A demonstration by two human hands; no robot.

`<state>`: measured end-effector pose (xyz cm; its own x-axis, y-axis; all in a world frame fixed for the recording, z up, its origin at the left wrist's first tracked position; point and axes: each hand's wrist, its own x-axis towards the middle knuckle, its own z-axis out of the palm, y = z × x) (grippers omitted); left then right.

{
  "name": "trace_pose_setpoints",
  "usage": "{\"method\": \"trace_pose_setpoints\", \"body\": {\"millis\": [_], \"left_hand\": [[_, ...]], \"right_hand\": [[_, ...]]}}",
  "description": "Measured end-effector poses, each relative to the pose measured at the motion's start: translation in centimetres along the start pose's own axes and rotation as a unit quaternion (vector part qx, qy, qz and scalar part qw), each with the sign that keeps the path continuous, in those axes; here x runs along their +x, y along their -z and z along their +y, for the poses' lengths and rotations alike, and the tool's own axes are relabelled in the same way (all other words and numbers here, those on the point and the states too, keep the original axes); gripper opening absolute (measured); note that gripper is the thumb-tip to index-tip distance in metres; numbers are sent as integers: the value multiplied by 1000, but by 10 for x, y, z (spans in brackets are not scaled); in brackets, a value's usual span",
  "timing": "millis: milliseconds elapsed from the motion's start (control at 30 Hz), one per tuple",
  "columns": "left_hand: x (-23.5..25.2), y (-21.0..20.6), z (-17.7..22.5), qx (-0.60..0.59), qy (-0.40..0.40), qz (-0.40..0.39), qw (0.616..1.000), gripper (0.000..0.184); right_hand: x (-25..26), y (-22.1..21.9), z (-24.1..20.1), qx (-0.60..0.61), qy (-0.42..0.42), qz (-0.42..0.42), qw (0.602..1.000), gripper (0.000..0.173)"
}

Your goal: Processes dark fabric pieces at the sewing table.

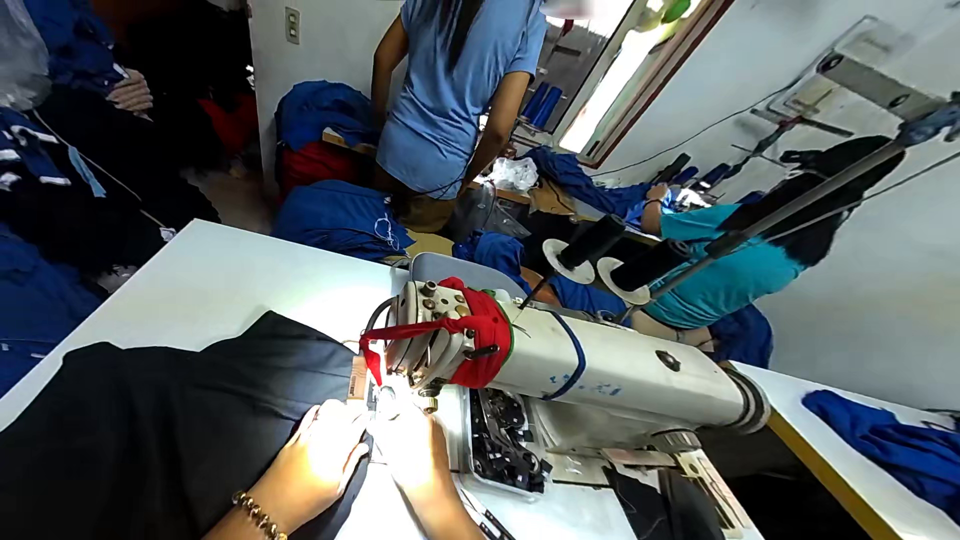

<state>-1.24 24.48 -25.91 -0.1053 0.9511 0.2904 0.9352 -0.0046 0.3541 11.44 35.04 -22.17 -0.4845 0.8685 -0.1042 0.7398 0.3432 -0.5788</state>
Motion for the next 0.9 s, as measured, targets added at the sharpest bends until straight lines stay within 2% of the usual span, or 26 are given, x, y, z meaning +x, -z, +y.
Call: {"method": "trace_pose_setpoints", "body": {"millis": [67,167,267,533,900], "left_hand": [[1,5,0,4,-1,-6,1000,45],[0,9,-5,-17,-3,-46,999,47],[-6,5,-9,-6,-15,-46,999,51],[-11,-8,-10,17,-27,26,999,51],[-9,-9,-4,22,-15,25,999,50]], "right_hand": [[-15,-18,15,-31,135,120,983,36],[-24,-32,28,-60,208,192,957,29],[-24,-34,30,-103,214,190,953,29],[-27,-26,19,-172,175,142,959,33],[-24,-24,13,-220,172,137,950,33]]}}
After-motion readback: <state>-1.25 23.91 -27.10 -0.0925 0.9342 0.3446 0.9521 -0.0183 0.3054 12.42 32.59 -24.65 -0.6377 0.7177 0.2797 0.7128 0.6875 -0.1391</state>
